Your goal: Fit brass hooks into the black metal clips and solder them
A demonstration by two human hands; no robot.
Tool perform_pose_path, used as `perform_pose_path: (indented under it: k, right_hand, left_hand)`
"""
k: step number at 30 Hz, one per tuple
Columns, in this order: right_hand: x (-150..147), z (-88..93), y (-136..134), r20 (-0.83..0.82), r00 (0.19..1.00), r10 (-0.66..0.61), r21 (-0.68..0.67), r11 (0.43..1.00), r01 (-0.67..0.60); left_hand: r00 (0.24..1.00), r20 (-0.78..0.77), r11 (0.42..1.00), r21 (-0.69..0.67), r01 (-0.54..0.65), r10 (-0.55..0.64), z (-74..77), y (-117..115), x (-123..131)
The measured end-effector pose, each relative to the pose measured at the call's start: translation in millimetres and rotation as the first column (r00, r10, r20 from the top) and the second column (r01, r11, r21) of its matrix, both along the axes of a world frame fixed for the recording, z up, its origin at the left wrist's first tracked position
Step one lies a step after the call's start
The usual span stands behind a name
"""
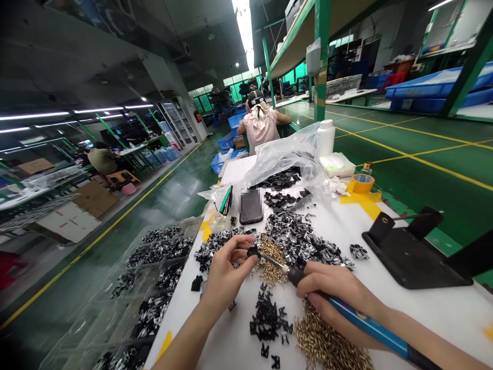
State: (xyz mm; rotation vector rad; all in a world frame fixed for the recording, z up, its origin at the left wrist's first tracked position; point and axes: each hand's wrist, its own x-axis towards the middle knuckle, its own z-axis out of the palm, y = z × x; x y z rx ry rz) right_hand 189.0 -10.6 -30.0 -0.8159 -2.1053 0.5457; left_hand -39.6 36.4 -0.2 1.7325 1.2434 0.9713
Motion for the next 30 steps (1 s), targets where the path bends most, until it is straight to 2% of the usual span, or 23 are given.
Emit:
perform_pose_path:
  k: [11, 16, 21, 30]
  right_hand:
    - [0.0, 3.8, 2.3, -0.025, 0.999, -0.039, 0.007, 0.999, 0.039]
    - [2.8, 4.6, 5.7, -0.027, 0.999, -0.045, -0.014, 0.999, 0.044]
    - [2.7, 7.1, 6.4, -0.115, 0.993, -0.025, -0.108, 0.994, 0.013]
    - [5.7, 14.1, 7.6, -0.151, 0.989, 0.0, -0.207, 0.978, -0.031]
  left_hand:
    - [0.996, -0.082, 0.991, 0.129, 0.036, -0.026, 1.2, 0.2, -2.1]
    - [0.998, -0.046, 0.997, 0.057, 0.056, -0.053, 5.6, 2.2, -5.1]
    - [0.997, -0.015, 0.997, -0.018, 0.081, -0.081, 9.8, 3.0, -8.8]
    - [0.998, -0.005, 0.994, -0.089, 0.066, -0.067, 12.6, 3.4, -9.0]
